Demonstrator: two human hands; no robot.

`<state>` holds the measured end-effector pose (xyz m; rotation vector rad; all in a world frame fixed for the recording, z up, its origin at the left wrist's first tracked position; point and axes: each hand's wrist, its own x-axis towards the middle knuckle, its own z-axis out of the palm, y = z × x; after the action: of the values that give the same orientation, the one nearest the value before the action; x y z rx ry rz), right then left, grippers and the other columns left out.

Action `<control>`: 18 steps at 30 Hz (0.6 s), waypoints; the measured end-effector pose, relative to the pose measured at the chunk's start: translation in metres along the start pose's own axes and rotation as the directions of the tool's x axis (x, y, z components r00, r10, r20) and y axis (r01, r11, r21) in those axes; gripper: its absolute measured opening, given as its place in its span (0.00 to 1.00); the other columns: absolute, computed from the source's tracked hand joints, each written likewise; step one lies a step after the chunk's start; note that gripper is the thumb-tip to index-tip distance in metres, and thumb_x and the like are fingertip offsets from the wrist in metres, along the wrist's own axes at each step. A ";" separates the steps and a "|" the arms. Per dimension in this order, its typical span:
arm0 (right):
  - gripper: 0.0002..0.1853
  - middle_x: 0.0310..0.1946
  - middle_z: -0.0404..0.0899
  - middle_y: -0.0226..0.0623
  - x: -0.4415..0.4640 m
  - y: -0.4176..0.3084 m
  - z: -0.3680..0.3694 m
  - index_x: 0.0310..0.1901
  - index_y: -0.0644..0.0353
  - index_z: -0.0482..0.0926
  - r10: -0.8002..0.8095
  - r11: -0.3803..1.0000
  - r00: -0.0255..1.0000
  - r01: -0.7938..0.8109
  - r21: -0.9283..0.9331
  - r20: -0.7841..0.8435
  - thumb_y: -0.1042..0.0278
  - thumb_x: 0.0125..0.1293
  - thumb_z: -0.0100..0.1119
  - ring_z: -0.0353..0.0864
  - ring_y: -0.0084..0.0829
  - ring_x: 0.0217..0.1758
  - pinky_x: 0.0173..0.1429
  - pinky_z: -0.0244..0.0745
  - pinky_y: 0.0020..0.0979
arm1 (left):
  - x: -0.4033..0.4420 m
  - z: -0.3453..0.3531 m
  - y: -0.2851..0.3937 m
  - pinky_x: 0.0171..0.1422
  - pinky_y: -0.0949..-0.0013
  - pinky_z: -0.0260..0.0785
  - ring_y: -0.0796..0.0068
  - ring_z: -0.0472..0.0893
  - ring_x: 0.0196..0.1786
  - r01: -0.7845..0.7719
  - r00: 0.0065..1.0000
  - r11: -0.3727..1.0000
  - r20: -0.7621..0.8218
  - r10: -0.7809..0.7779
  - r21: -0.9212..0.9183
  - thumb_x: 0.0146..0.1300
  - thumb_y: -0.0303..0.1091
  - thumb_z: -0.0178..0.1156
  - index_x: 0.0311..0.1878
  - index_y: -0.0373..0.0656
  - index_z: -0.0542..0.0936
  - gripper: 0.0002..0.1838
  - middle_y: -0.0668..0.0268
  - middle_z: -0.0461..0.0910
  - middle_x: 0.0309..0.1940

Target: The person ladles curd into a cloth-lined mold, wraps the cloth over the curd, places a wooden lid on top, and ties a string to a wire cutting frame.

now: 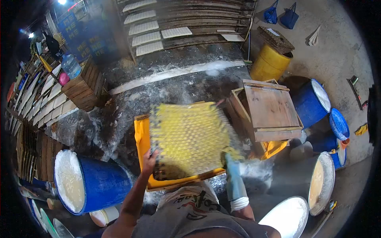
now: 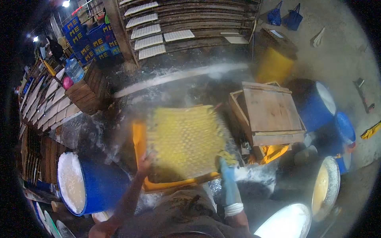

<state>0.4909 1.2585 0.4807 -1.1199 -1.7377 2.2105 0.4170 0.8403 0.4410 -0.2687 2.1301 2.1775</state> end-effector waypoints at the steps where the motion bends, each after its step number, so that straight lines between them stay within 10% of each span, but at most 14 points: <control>1: 0.27 0.53 0.87 0.37 -0.021 -0.011 0.024 0.63 0.63 0.82 -0.011 0.986 0.998 0.000 -0.168 -0.063 0.53 0.69 0.71 0.85 0.34 0.52 0.55 0.80 0.37 | -0.006 -0.030 -0.012 0.45 0.69 0.74 0.82 0.79 0.38 -0.002 1.000 1.000 0.004 0.002 0.000 0.78 0.39 0.63 0.51 0.37 0.84 0.13 0.72 0.84 0.35; 3: 0.32 0.58 0.84 0.37 -0.024 0.011 0.044 0.67 0.65 0.77 0.114 0.893 0.993 -0.104 -0.438 -0.003 0.52 0.69 0.73 0.83 0.30 0.54 0.59 0.80 0.34 | -0.018 -0.078 -0.033 0.40 0.68 0.72 0.82 0.76 0.35 -0.040 0.997 0.988 -0.066 0.050 0.146 0.77 0.39 0.64 0.49 0.36 0.84 0.13 0.74 0.82 0.33; 12: 0.16 0.45 0.87 0.33 -0.041 0.048 0.053 0.55 0.61 0.85 0.074 0.997 0.997 -0.075 -0.029 -0.036 0.61 0.72 0.68 0.85 0.26 0.42 0.46 0.81 0.33 | -0.001 -0.100 -0.086 0.35 0.66 0.65 0.81 0.69 0.31 0.189 0.979 0.981 -0.066 -0.192 -0.045 0.73 0.44 0.69 0.42 0.36 0.80 0.18 0.74 0.72 0.26; 15: 0.21 0.46 0.87 0.34 -0.011 0.072 0.032 0.60 0.60 0.82 0.181 0.937 0.983 -0.163 -0.308 0.030 0.57 0.72 0.69 0.85 0.30 0.40 0.42 0.86 0.35 | -0.003 -0.105 -0.096 0.36 0.66 0.66 0.81 0.70 0.32 0.092 0.995 0.980 -0.055 -0.084 0.176 0.72 0.45 0.70 0.42 0.35 0.81 0.19 0.71 0.73 0.25; 18: 0.20 0.51 0.86 0.35 -0.019 0.066 0.000 0.60 0.59 0.84 0.259 0.871 0.936 -0.121 -0.475 0.237 0.54 0.74 0.67 0.85 0.29 0.46 0.46 0.83 0.35 | -0.013 -0.114 -0.127 0.48 0.63 0.74 0.75 0.79 0.46 0.030 0.948 0.997 -0.317 -0.007 0.066 0.72 0.38 0.70 0.62 0.37 0.81 0.21 0.57 0.84 0.49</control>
<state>0.5269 1.2269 0.4316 -1.1307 -2.4734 2.2369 0.4602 0.7312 0.3163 -0.6729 2.3450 2.1668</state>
